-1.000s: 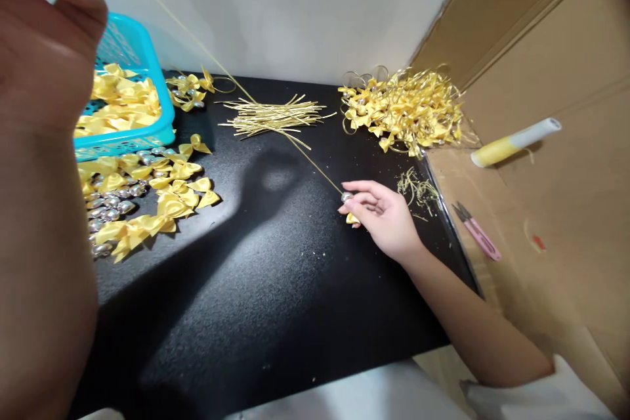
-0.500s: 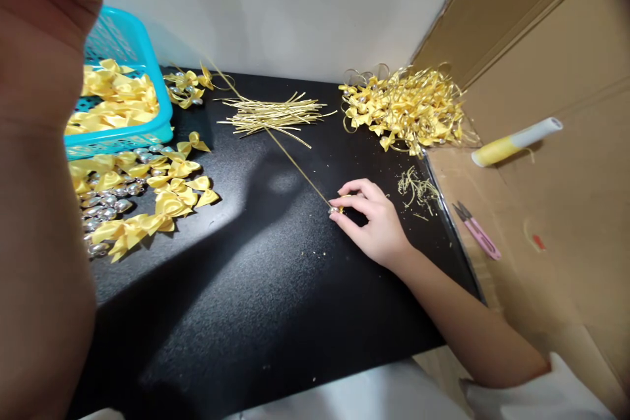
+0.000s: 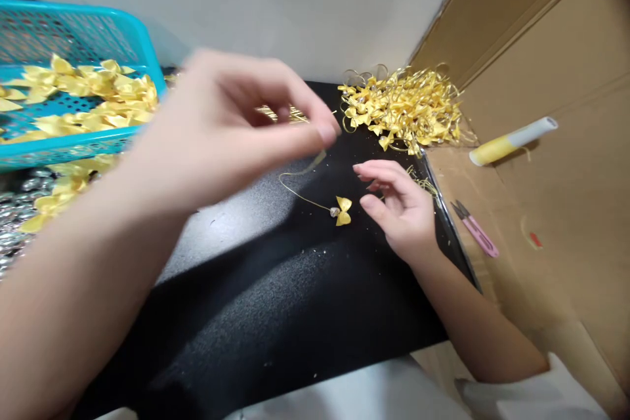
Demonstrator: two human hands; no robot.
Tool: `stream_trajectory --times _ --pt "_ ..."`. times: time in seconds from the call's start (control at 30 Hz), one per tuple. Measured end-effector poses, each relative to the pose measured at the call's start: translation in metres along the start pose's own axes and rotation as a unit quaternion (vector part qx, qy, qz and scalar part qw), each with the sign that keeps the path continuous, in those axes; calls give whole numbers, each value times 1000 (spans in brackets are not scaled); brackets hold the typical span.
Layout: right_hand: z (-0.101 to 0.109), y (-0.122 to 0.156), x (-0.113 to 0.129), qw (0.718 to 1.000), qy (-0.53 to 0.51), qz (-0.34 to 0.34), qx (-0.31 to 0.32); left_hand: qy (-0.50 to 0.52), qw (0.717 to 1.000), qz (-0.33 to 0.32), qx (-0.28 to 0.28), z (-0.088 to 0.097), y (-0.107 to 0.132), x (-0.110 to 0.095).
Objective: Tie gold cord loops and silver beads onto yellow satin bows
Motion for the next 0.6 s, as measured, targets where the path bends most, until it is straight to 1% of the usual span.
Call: stream_trajectory --times 0.03,0.07,0.1,0.13,0.2,0.33,0.43,0.5,0.53,0.57,0.6 --pt "1 0 0 999 -29 -16 -4 -48 997 -36 57 -18 0 -5" --pt "2 1 -1 998 -54 -33 -6 -52 992 -72 87 -33 1 -8" --pt "3 1 -3 996 -76 -51 -7 -50 991 -67 104 -44 2 -4" --pt "2 2 -5 993 -96 -67 -7 -43 991 -62 111 -53 4 0" --pt "1 2 -10 986 -135 -97 -4 -24 993 -50 105 -62 6 8" --pt "-3 0 -16 967 -209 -147 13 -2 997 -26 73 -61 7 16" --pt "-7 -1 -12 968 -187 -160 37 -3 997 -30 73 -61 6 13" --pt "-3 -2 -6 977 -154 -142 38 -25 996 -57 65 -59 6 9" --pt "2 -3 -2 982 -143 -124 25 -44 995 -80 50 -56 6 6" --pt "9 -4 1 986 -133 -104 1 -67 991 -107 37 -53 6 3" --pt "18 -5 5 988 -129 -79 -32 -91 986 -132 42 -52 7 0"
Point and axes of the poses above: each hand's wrist, its own y-axis away from the middle knuckle, its own z-axis out of the back of the hand, x = y × z, the point moved 5 cm from there along -y, towards the middle knuckle, and after that the axes turned 6 degrees about -z, right-handed, at the moved point
